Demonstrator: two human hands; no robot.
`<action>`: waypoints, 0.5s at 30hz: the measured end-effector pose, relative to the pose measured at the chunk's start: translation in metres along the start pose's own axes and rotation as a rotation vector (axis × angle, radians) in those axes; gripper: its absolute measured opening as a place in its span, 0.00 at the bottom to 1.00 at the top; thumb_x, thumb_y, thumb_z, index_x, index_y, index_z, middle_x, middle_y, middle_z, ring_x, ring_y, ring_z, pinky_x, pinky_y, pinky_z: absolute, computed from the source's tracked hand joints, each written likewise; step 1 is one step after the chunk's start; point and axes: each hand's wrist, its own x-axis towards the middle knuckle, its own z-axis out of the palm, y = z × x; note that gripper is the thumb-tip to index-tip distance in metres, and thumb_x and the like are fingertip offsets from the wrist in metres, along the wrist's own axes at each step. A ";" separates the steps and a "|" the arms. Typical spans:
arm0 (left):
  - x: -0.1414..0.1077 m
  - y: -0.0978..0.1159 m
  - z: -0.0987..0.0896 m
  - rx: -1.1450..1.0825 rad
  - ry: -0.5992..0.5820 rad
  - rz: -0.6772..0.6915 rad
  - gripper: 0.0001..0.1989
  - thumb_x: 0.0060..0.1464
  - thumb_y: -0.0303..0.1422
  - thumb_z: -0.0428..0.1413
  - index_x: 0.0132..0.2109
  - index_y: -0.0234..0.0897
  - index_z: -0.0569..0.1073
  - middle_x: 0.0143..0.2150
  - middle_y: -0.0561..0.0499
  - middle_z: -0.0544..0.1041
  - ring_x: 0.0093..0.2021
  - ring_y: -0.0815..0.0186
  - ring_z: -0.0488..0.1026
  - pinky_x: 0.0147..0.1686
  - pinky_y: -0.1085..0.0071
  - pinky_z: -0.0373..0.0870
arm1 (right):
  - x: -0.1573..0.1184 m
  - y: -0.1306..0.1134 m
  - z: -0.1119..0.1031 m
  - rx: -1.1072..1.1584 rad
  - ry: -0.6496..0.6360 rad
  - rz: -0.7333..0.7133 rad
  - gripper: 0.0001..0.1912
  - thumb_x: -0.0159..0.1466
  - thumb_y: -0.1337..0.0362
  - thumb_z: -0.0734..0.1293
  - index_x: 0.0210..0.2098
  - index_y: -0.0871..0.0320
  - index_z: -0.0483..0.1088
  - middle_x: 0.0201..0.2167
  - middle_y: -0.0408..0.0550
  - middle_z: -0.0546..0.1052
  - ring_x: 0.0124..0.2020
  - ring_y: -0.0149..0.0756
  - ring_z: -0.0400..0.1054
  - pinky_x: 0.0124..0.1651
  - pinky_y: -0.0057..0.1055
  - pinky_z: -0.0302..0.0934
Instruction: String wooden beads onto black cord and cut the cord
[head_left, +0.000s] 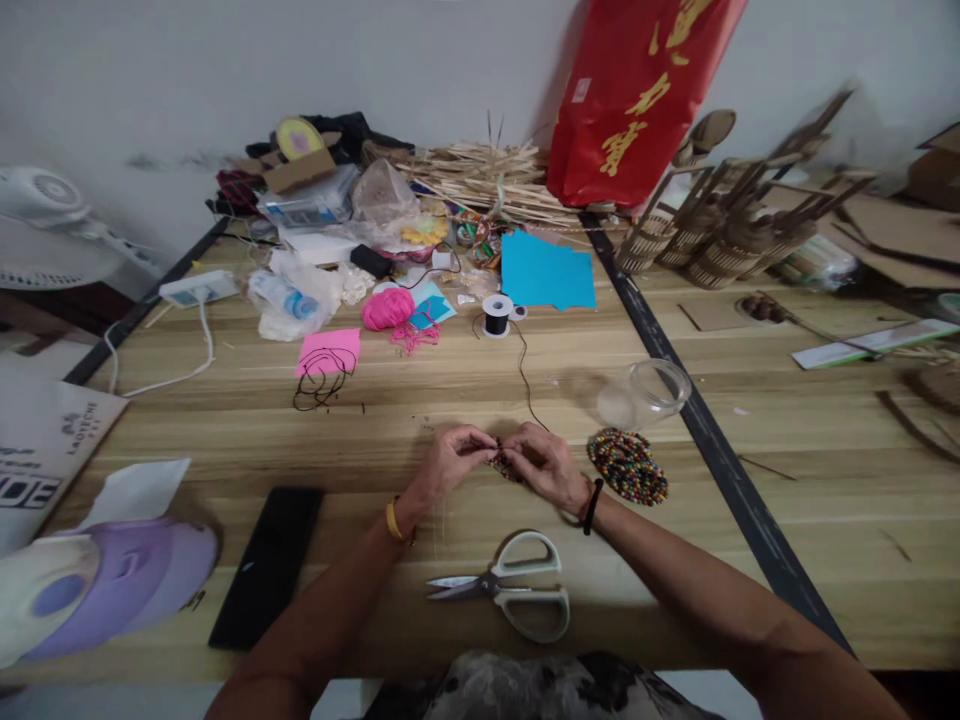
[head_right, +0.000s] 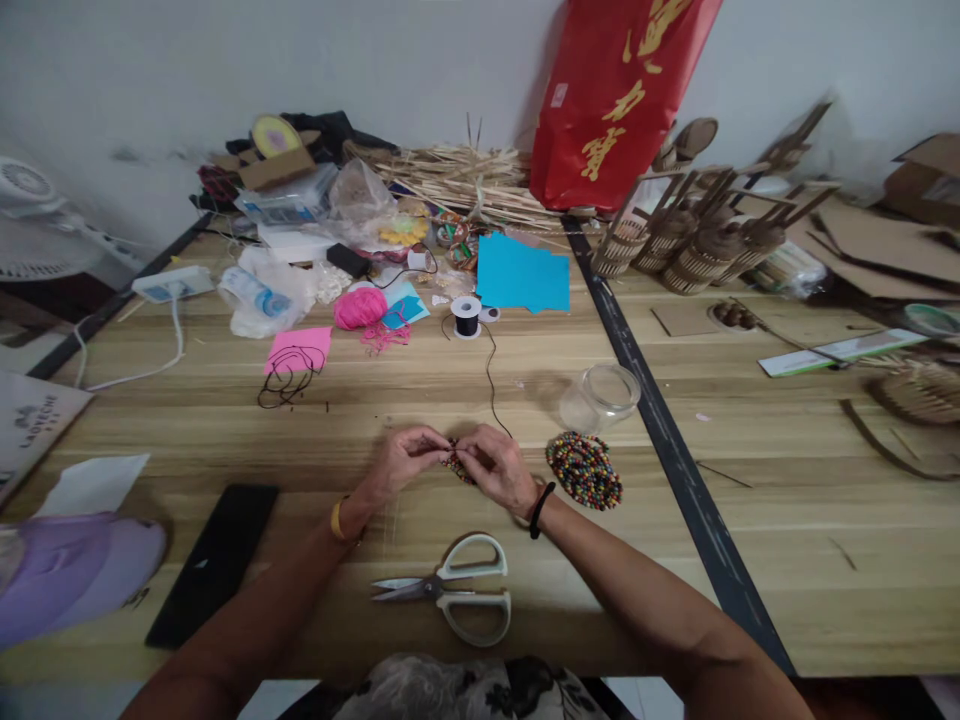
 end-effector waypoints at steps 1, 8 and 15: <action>0.000 -0.001 0.000 0.005 -0.005 0.001 0.12 0.42 0.36 0.64 0.31 0.31 0.75 0.30 0.49 0.77 0.32 0.68 0.73 0.38 0.70 0.71 | 0.000 0.001 0.000 -0.006 -0.005 -0.002 0.09 0.66 0.59 0.62 0.34 0.56 0.70 0.27 0.46 0.71 0.29 0.34 0.65 0.33 0.30 0.60; -0.001 0.001 -0.001 0.009 -0.021 -0.006 0.13 0.42 0.37 0.64 0.31 0.31 0.75 0.29 0.48 0.77 0.31 0.68 0.73 0.37 0.71 0.70 | -0.001 0.003 0.001 -0.021 -0.002 -0.007 0.09 0.66 0.59 0.61 0.33 0.56 0.69 0.27 0.47 0.71 0.29 0.34 0.65 0.32 0.30 0.59; 0.001 0.000 -0.004 -0.030 -0.031 -0.024 0.13 0.41 0.36 0.65 0.32 0.31 0.75 0.30 0.48 0.77 0.32 0.68 0.73 0.36 0.72 0.70 | 0.001 -0.001 0.000 -0.013 -0.004 -0.003 0.10 0.66 0.59 0.61 0.32 0.56 0.69 0.26 0.46 0.71 0.28 0.34 0.64 0.31 0.30 0.59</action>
